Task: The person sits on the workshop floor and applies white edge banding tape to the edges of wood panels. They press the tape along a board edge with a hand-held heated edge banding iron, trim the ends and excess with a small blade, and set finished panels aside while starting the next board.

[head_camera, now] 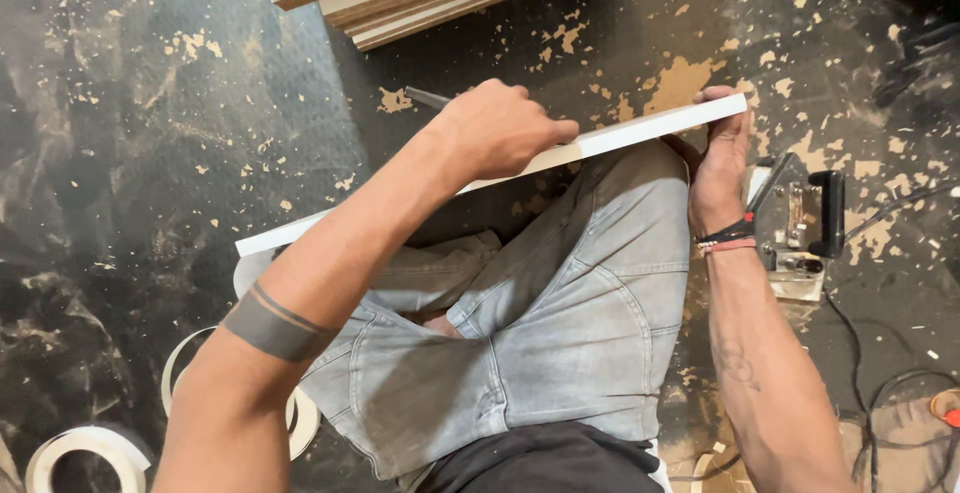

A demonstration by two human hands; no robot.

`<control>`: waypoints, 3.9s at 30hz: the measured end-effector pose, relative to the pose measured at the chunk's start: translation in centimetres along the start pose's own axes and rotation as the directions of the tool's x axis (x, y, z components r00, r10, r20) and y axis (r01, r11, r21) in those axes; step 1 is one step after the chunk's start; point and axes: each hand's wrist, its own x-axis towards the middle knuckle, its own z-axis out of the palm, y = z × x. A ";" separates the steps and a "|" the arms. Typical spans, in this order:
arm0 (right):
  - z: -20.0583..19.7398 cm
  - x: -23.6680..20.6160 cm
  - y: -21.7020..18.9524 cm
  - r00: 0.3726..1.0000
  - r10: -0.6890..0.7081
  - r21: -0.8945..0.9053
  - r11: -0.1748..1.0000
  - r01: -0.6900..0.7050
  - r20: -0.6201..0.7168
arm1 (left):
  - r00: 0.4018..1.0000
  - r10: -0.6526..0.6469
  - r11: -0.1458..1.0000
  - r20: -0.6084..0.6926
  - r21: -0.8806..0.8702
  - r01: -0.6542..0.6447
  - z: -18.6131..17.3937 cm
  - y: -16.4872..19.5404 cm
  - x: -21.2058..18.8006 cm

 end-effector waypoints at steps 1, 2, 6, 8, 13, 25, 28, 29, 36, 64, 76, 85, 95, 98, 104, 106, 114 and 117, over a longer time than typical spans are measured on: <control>0.2 0.0 -0.1 1.000 -0.011 -0.008 1.000 0.011 -0.006 | 0.999 -0.004 1.000 0.038 0.016 0.004 -0.4 0.3 0.5; 0.3 -0.1 -0.2 1.000 -0.024 -0.017 1.000 0.024 -0.012 | 1.000 0.009 1.000 0.005 0.024 -0.010 -0.7 0.7 1.3; 0.0 -0.2 0.1 1.000 -0.028 -0.036 0.999 0.027 -0.014 | 0.997 0.029 0.999 -0.078 0.032 -0.026 -1.8 2.6 4.7; -0.4 -0.1 0.7 1.000 -0.004 0.020 1.000 0.004 -0.010 | 0.997 0.020 1.000 -0.078 0.005 -0.020 -1.9 3.0 5.5; -1.0 0.2 2.6 0.997 -0.078 0.043 0.996 0.079 -0.019 | 0.987 0.030 1.000 -0.158 0.009 -0.029 -0.6 3.4 8.5; -2.0 0.1 -0.2 0.999 0.035 0.018 0.999 -0.035 -0.003 | 0.921 -0.137 0.972 -0.366 -0.230 0.053 -1.1 5.5 19.4; -2.2 0.1 -2.4 0.999 0.036 0.118 0.993 -0.032 -0.031 | 0.909 -0.363 0.793 -0.204 -0.580 0.186 -1.5 2.6 12.8; -2.0 0.1 -3.3 0.993 -0.015 0.089 0.996 0.025 -0.120 | 0.877 -0.371 0.770 -0.305 -0.629 0.106 -1.3 2.4 10.2; 5.2 -1.3 -11.3 0.947 -0.300 -0.159 0.936 0.315 0.113 | 0.564 -0.750 -0.024 -0.346 -0.838 -0.545 -3.7 2.8 2.7; 14.0 4.0 -17.6 0.311 0.540 0.001 -0.501 0.865 0.782 | -0.367 -0.926 0.211 -0.092 -0.931 -0.297 16.7 -2.6 -23.7; 13.0 4.3 -16.5 0.350 0.491 -0.129 -0.428 0.895 0.798 | -0.332 -0.927 0.295 -0.173 -0.882 -0.367 16.9 -2.7 -23.8; 13.1 3.0 -16.9 0.360 0.455 -0.168 -0.409 0.897 0.815 | -0.343 -0.925 0.289 -0.163 -0.888 -0.357 17.6 -3.1 -23.4; 13.7 3.6 -15.7 0.467 0.558 -0.326 -0.338 0.883 0.686 | -0.284 -0.942 0.273 -0.181 -0.904 -0.328 17.3 -3.0 -24.1; 12.4 4.2 -16.2 0.482 0.477 -0.345 -0.349 0.871 0.735 | -0.278 -0.938 0.289 -0.206 -0.907 -0.305 17.3 -2.8 -24.2; 11.6 4.5 -16.0 0.308 0.420 -0.160 -0.351 0.923 0.854 | -0.289 -0.932 0.304 -0.217 -0.903 -0.303 17.3 -2.7 -23.9; 12.0 4.3 -16.0 0.308 0.433 -0.158 -0.348 0.924 0.847 | -0.296 -0.932 0.298 -0.209 -0.907 -0.297 17.3 -2.7 -24.0; 13.2 4.4 -15.3 0.308 0.492 -0.126 -0.368 0.921 0.815 | -0.297 -0.930 0.299 -0.215 -0.914 -0.273 17.2 -2.7 -24.0; 13.2 4.6 -14.7 0.291 0.473 -0.133 -0.339 0.931 0.832 | -0.279 -0.942 0.269 -0.188 -0.919 -0.289 17.1 -2.7 -24.2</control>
